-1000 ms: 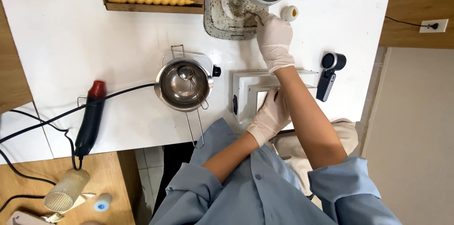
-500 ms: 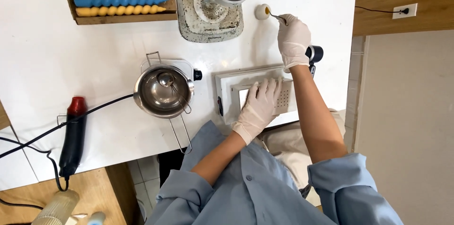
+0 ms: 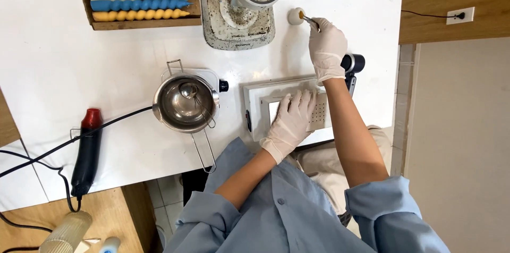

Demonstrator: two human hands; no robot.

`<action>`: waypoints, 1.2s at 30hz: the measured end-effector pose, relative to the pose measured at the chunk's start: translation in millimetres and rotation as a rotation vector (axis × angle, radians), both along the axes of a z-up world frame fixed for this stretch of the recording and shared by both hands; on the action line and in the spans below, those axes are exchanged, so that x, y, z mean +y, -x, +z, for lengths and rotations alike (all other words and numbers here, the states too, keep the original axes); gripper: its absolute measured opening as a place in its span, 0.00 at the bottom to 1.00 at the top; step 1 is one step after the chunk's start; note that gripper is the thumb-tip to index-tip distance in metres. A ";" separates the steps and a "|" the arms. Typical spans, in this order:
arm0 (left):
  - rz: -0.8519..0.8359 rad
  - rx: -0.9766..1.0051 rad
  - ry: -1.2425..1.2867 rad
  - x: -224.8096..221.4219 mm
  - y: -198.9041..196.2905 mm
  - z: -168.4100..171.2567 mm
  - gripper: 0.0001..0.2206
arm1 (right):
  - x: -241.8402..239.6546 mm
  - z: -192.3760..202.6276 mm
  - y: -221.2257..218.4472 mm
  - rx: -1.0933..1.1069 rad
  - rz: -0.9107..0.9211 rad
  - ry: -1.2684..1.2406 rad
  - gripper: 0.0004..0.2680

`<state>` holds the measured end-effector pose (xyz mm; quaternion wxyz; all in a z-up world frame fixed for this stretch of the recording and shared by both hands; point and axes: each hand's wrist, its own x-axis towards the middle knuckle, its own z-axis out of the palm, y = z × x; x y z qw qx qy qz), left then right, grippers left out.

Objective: The recorder is assembling and preparing small wax blocks and components into molds on a production workbench.

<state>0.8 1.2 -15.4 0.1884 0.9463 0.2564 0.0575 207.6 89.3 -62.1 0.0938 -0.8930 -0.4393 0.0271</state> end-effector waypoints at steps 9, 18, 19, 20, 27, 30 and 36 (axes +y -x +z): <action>-0.022 0.038 -0.035 2.6 1.5 5.2 0.43 | 8.9 15.6 48.5 0.222 0.056 0.003 0.08; -0.083 0.048 -0.027 3.5 4.4 6.3 0.37 | -12.6 -2.4 58.7 0.324 0.239 0.078 0.08; -0.076 0.040 -0.041 5.7 4.2 8.8 0.37 | -12.9 -1.2 57.7 0.301 0.242 0.088 0.08; -0.078 0.037 -0.042 7.0 3.5 7.7 0.37 | -11.5 -0.8 56.2 0.298 0.240 0.087 0.08; -0.008 -0.004 -0.023 1.4 -0.4 2.1 0.40 | -0.8 -8.0 43.0 0.358 0.232 0.052 0.06; 0.047 -0.042 -0.103 -7.4 -2.6 -9.5 0.37 | 18.0 -20.7 47.6 0.499 0.146 0.061 0.05; -0.034 0.023 -0.148 8.9 8.0 7.8 0.34 | 50.0 -69.3 51.8 0.660 0.081 -0.044 0.07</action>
